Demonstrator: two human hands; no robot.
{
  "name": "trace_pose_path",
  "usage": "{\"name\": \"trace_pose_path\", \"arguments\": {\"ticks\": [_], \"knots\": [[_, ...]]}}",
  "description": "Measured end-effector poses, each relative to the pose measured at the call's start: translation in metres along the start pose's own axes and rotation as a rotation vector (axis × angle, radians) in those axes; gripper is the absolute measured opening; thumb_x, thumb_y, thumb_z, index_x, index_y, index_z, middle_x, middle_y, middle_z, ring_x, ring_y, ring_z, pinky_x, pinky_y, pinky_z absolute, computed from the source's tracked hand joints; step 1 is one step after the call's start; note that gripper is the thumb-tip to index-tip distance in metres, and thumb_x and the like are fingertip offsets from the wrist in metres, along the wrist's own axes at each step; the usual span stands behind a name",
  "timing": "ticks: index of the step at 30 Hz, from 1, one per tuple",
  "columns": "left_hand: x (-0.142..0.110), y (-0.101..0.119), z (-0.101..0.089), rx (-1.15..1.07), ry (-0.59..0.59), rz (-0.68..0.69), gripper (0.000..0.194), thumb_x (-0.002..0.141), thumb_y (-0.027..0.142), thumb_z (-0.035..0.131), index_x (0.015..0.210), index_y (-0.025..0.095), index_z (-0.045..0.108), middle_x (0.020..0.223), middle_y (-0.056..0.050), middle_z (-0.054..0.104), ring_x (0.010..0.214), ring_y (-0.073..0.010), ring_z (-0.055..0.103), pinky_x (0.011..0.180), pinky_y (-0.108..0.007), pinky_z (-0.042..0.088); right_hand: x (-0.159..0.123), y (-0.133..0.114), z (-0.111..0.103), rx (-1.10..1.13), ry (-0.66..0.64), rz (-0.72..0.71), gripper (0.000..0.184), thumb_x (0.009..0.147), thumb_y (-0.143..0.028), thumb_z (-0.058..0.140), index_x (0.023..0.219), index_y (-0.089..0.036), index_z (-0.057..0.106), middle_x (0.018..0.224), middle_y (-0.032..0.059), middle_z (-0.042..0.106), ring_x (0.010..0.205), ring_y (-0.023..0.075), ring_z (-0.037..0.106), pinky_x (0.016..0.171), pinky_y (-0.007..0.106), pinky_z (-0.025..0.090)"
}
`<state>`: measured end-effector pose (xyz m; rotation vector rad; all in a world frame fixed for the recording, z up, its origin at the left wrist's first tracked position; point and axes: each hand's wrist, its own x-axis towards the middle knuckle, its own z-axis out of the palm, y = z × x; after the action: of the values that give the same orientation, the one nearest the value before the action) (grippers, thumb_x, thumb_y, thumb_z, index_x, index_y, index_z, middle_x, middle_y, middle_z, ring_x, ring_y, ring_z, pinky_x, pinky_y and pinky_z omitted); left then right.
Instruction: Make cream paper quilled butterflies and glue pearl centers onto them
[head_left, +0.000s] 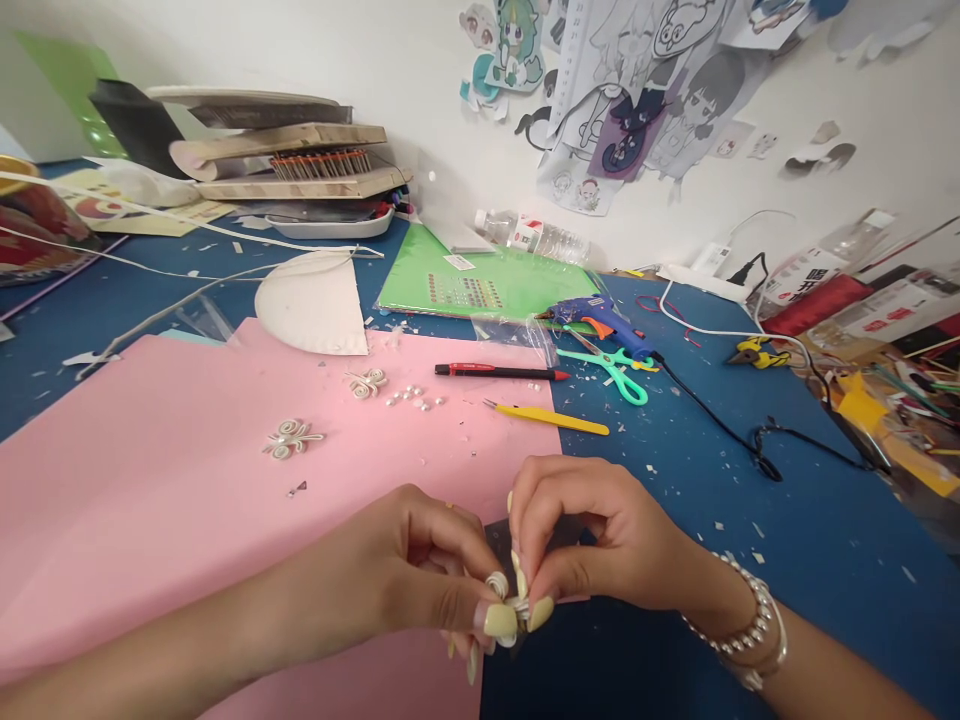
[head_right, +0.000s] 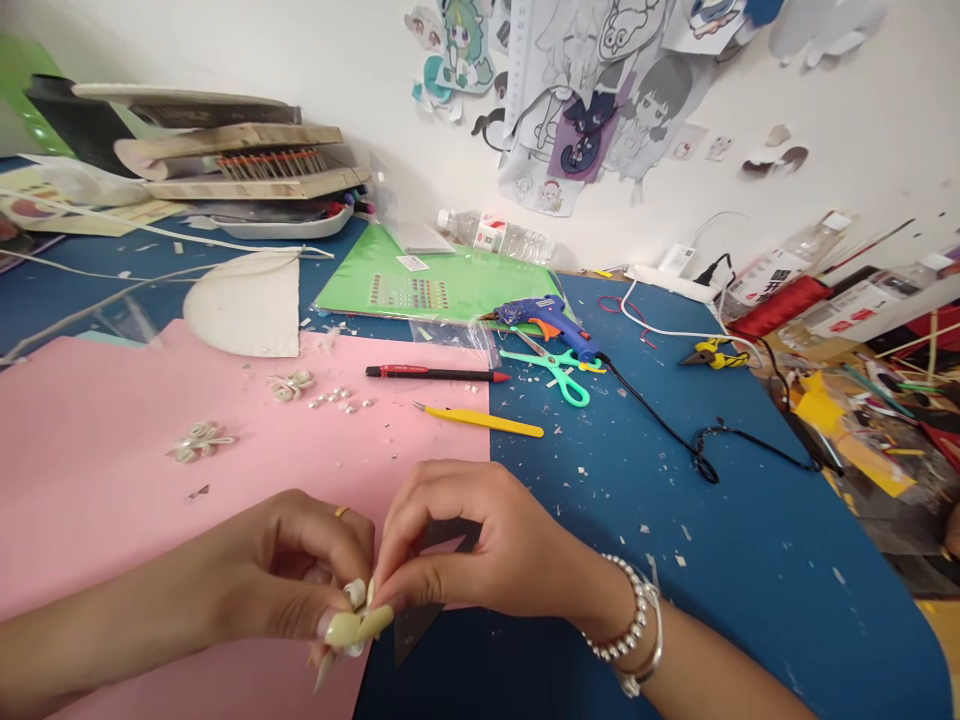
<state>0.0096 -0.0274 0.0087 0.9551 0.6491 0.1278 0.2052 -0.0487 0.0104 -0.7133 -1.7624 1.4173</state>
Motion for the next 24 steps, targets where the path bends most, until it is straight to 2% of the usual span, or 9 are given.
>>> {"name": "trace_pose_path", "arguments": {"ticks": [14, 18, 24], "knots": [[0.0018, -0.0027, -0.0003, -0.038, -0.035, 0.035, 0.005, 0.073, 0.021, 0.07, 0.07, 0.021, 0.075, 0.067, 0.004, 0.068, 0.059, -0.0072, 0.06, 0.06, -0.017, 0.047, 0.0011, -0.0021, -0.0001, -0.083, -0.013, 0.001, 0.015, 0.08, -0.022, 0.063, 0.066, -0.014, 0.06, 0.069, 0.0003, 0.057, 0.067, 0.0075, 0.052, 0.062, 0.018, 0.043], [0.0029, -0.004, 0.0004, -0.049, -0.051, 0.048, 0.006, 0.074, 0.022, 0.07, 0.071, 0.02, 0.074, 0.068, 0.004, 0.068, 0.06, -0.0071, 0.058, 0.06, -0.017, 0.047, 0.0008, -0.0019, -0.0006, -0.095, -0.058, 0.054, 0.019, 0.082, -0.026, 0.059, 0.068, -0.014, 0.058, 0.07, 0.0001, 0.056, 0.067, 0.0077, 0.051, 0.06, 0.019, 0.042], [0.0027, -0.0032, 0.0016, -0.002, -0.039, 0.043, 0.005, 0.073, 0.022, 0.07, 0.073, 0.019, 0.075, 0.067, 0.003, 0.066, 0.06, -0.008, 0.056, 0.061, -0.018, 0.046, 0.0026, -0.0041, 0.0005, -0.16, -0.125, 0.023, 0.025, 0.085, -0.032, 0.054, 0.067, -0.015, 0.055, 0.069, -0.0002, 0.055, 0.068, 0.0081, 0.051, 0.063, 0.02, 0.042]]}}
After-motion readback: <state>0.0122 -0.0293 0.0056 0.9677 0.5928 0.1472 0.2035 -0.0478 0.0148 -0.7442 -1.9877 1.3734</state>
